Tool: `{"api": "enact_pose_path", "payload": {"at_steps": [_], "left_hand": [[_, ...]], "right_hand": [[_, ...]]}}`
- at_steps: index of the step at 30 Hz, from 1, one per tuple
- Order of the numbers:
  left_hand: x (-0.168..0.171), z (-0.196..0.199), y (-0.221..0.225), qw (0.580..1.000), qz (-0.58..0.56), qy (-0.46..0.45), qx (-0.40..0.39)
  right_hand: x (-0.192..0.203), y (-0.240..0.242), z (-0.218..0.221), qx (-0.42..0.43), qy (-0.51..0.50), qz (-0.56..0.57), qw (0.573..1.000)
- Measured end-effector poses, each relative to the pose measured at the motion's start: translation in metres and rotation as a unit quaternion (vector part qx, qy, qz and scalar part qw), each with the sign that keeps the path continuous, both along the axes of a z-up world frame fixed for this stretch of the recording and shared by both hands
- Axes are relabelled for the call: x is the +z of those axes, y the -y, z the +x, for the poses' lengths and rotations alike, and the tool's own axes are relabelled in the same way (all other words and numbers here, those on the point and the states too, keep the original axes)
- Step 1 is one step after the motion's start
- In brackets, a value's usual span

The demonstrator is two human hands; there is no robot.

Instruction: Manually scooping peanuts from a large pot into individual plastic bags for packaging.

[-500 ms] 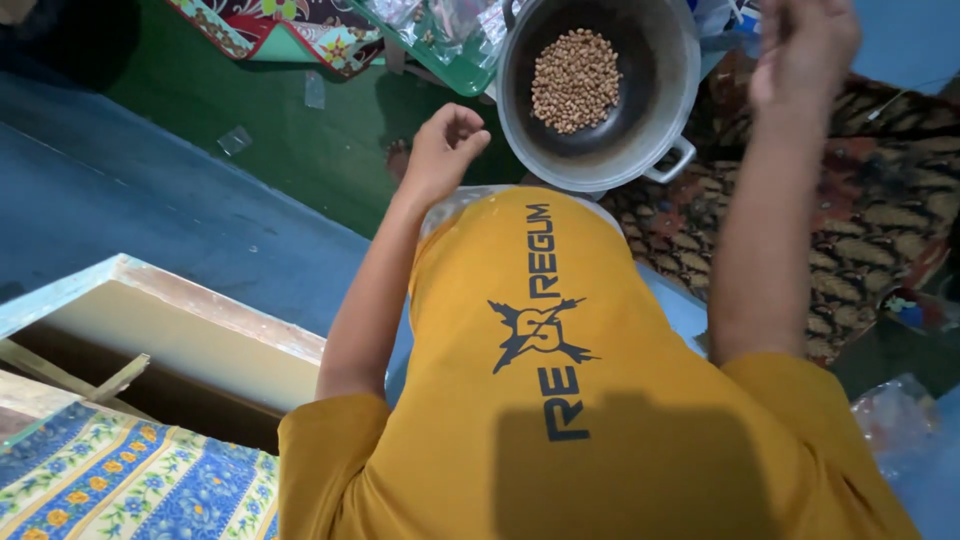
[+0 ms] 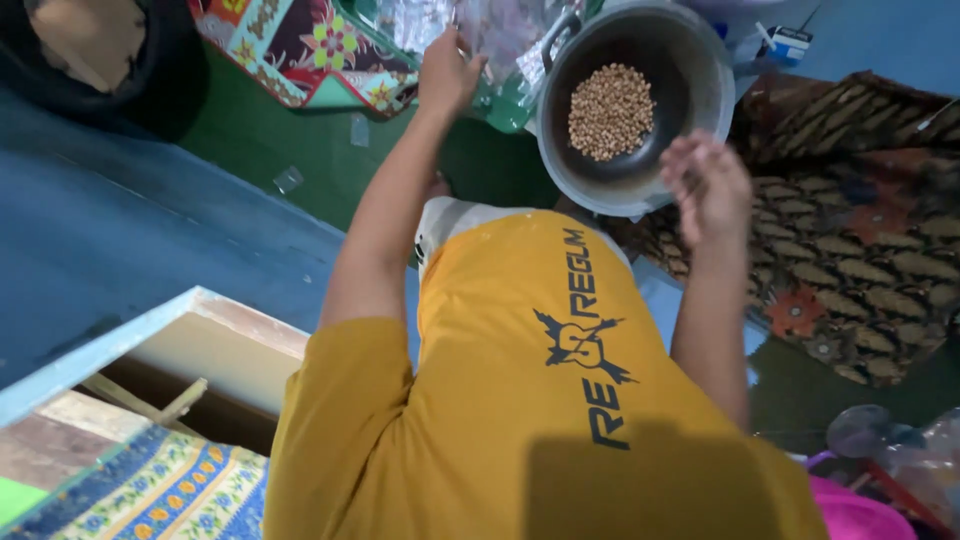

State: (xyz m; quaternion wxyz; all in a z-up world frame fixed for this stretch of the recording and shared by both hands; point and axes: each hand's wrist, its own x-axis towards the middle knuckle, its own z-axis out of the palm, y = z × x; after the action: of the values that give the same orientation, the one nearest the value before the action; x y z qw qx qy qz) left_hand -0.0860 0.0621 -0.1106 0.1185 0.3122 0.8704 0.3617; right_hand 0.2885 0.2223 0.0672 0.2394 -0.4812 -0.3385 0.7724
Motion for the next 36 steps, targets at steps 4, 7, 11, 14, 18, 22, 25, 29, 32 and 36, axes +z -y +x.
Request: {"api": "enact_pose_path", "payload": {"at_steps": [4,7,11,14,18,22,25,29,32,36], "left_hand": [[-0.01,-0.02,-0.024,0.999,-0.03,0.025,0.007],[-0.011,-0.029,-0.028,0.999,-0.04,0.037,0.001],[0.025,-0.03,-0.022,0.979,0.11,0.167,0.027],[0.081,-0.017,-0.007,0.888,0.209,0.404,0.071],[0.136,0.022,0.021,0.788,0.281,0.548,0.018],[0.146,0.079,0.036,0.797,0.278,0.535,-0.009],[0.155,0.113,0.042,0.84,0.243,0.481,-0.054],[0.131,0.129,0.052,0.911,0.111,0.397,-0.024],[0.119,0.135,0.06,0.885,0.134,0.446,-0.009],[0.139,0.146,0.064,0.834,0.188,0.518,-0.018]], "right_hand": [[-0.02,0.043,0.018,-0.024,0.031,-0.011,0.999],[-0.024,0.066,0.026,-0.039,0.048,-0.015,0.998],[-0.025,0.084,0.021,-0.041,0.074,-0.017,0.996],[-0.01,0.089,-0.004,-0.002,0.083,-0.006,0.997],[0.017,0.086,-0.052,0.129,0.033,0.057,0.989],[-0.005,0.08,-0.084,0.181,-0.015,0.095,0.979],[-0.01,0.078,-0.098,0.219,-0.052,0.057,0.973],[-0.006,0.078,-0.098,0.25,-0.027,0.091,0.964],[-0.012,0.073,-0.089,0.28,-0.029,0.095,0.955],[-0.014,0.064,-0.075,0.31,-0.042,0.103,0.944]]}}
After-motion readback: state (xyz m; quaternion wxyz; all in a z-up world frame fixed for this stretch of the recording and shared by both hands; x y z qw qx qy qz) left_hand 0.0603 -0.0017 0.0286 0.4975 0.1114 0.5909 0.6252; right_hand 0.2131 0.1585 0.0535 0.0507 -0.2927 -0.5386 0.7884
